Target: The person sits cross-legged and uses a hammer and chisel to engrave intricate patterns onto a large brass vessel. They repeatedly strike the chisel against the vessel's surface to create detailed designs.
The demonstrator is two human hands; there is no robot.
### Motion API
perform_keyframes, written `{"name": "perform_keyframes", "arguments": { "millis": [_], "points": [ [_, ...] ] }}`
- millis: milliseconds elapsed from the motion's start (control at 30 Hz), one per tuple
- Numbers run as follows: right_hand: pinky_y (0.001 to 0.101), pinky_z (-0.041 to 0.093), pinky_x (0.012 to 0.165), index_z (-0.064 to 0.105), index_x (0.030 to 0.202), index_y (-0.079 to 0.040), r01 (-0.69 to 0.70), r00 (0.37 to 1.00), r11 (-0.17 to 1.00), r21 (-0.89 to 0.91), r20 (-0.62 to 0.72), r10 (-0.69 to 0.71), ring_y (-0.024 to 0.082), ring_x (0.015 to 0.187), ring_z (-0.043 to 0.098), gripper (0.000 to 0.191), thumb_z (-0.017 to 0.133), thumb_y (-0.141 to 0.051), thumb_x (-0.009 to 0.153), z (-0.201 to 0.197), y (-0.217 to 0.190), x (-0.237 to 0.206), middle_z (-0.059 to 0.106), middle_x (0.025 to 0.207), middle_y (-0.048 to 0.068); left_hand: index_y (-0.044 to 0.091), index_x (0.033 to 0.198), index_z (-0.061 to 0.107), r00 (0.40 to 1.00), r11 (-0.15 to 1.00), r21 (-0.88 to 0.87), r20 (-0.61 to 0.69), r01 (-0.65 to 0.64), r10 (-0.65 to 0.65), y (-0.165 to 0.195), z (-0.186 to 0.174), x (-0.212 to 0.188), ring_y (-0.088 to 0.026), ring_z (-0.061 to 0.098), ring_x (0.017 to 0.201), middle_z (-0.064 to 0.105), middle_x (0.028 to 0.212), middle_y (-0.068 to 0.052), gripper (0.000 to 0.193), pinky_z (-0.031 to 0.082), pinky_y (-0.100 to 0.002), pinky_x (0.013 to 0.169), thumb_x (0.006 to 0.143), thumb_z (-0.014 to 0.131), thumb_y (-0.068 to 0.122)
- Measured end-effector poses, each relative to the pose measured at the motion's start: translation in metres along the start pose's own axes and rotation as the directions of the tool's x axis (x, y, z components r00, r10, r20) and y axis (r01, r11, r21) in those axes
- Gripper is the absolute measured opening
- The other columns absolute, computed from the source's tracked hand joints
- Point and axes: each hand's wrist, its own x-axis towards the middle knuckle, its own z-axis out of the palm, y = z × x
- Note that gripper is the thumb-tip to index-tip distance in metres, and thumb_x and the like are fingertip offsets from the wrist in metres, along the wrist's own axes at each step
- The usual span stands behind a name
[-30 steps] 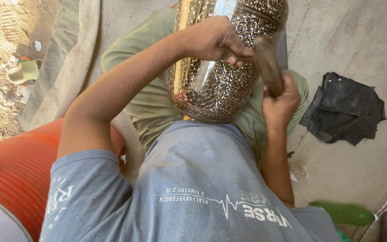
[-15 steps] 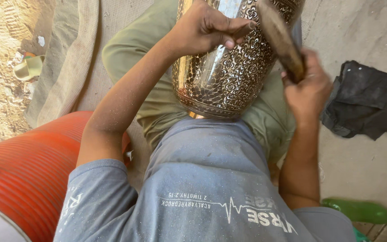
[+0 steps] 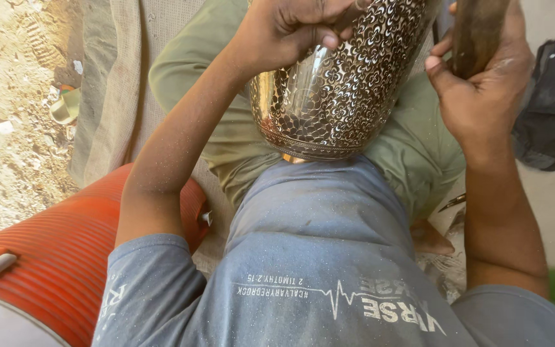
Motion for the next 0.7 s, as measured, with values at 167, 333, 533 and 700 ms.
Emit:
{"name": "perform_keyframes", "arguments": {
  "millis": [167,333,533,700],
  "points": [
    [0.0331,0.058,0.09,0.054,0.142,-0.004,0.193,0.981,0.929,-0.316,0.061,-0.183,0.025,0.101,0.07,0.057,0.069,0.017,0.091,-0.001,-0.007,-0.001,0.068,0.111,0.012,0.005,0.135,0.069,0.997,0.98,-0.183,0.02,0.074,-0.072,0.005,-0.001,0.0,-0.01,0.069,0.1,0.072,0.111,-0.005,0.02,0.06,-0.024,0.09,0.116,0.066,0.0],
    [0.0364,0.056,0.085,0.059,0.136,-0.004,0.242,0.969,0.772,-0.588,0.107,-0.221,0.032,0.1,0.071,0.06,0.073,0.017,0.082,-0.002,-0.008,-0.006,0.071,0.108,0.015,0.003,0.124,0.07,0.997,0.979,-0.194,0.055,0.056,-0.046,0.012,-0.004,0.002,-0.01,0.07,0.103,0.072,0.109,-0.007,0.01,0.06,-0.025,0.095,0.118,0.064,0.0],
    [0.0375,0.052,0.077,0.061,0.126,-0.003,0.186,0.981,0.783,-0.594,0.069,-0.181,0.032,0.093,0.066,0.049,0.073,0.016,0.082,-0.003,-0.003,-0.01,0.066,0.101,0.015,0.002,0.122,0.065,0.995,0.963,-0.266,0.086,-0.03,0.055,0.013,-0.005,0.005,-0.013,0.068,0.106,0.069,0.107,-0.007,0.009,0.059,-0.027,0.099,0.115,0.068,-0.003],
    [0.0419,0.05,0.072,0.063,0.118,-0.005,0.28,0.943,0.469,-0.838,0.147,-0.3,0.028,0.089,0.068,0.045,0.087,0.011,0.084,0.0,-0.003,-0.011,0.07,0.096,0.01,0.0,0.122,0.067,0.994,0.986,-0.168,0.102,-0.012,0.029,0.01,-0.006,0.004,-0.015,0.07,0.107,0.072,0.11,-0.009,0.009,0.061,-0.029,0.1,0.114,0.069,-0.003]
  ]
}}
